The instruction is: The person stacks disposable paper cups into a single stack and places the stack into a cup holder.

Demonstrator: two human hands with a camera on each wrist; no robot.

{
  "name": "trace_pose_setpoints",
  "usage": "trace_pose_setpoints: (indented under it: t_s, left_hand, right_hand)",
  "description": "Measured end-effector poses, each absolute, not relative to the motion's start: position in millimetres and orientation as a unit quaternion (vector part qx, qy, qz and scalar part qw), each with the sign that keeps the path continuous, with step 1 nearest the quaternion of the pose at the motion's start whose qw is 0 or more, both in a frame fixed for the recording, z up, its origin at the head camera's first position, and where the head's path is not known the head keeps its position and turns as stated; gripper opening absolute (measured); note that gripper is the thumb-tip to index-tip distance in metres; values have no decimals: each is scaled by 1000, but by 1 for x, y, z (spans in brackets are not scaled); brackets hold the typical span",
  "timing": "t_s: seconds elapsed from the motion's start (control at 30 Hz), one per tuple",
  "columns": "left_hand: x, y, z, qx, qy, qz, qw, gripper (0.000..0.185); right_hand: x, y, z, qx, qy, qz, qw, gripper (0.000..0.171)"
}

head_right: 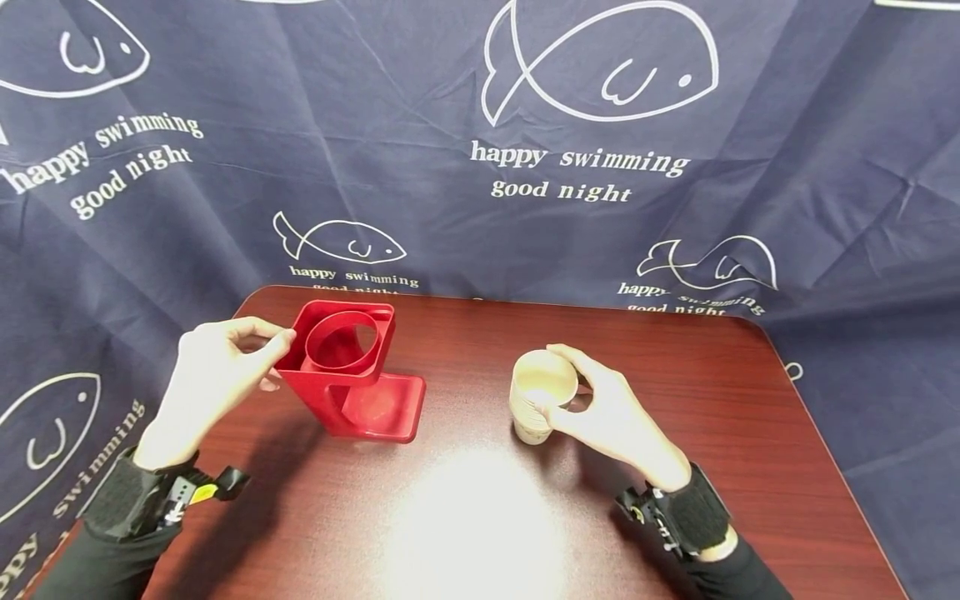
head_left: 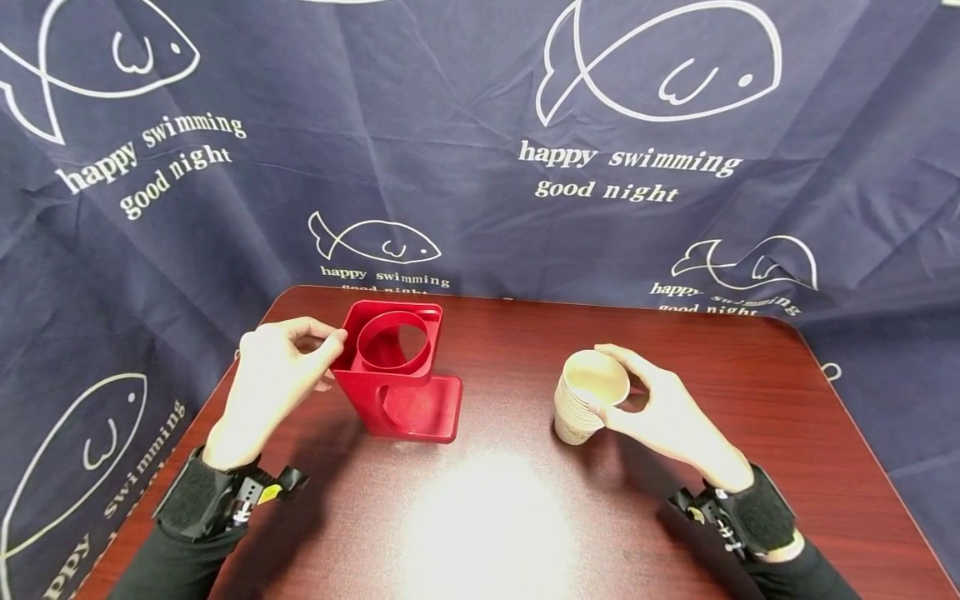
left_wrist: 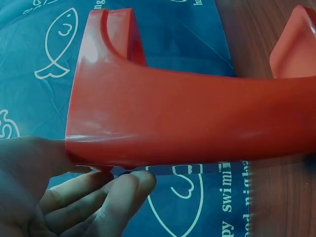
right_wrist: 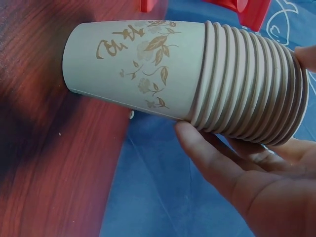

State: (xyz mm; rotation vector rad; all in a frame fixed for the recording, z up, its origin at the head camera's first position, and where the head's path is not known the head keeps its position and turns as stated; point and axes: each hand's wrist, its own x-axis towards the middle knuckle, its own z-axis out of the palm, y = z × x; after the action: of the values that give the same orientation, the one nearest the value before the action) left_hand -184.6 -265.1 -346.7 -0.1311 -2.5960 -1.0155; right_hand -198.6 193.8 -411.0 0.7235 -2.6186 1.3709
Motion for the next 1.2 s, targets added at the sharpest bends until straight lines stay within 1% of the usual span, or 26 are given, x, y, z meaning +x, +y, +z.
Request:
trace_pose_setpoints:
  t_s: [0.2, 0.37, 0.63, 0.97, 1.2]
  left_hand:
    - [-183, -266, -344, -38, -915, -360, 179, 26]
    - [-184, -267, -344, -36, -918, -353, 175, 28]
    - [-182, -267, -341, -32, -926, -340, 161, 29]
    - [-180, -266, -338, -30, -930, -333, 154, 30]
    - [-181, -266, -340, -31, -928, -340, 147, 31]
  right_hand:
    - [-201, 193, -401, 245, -869, 425, 62, 71]
    - [-206, 192, -383, 253, -871, 416, 60, 72]
    - [-216, 182, -347, 282, -867, 409, 38, 72]
    - [-231, 155, -301, 282, -868, 408, 27, 63]
    - [-242, 134, -273, 315, -843, 436, -5, 60]
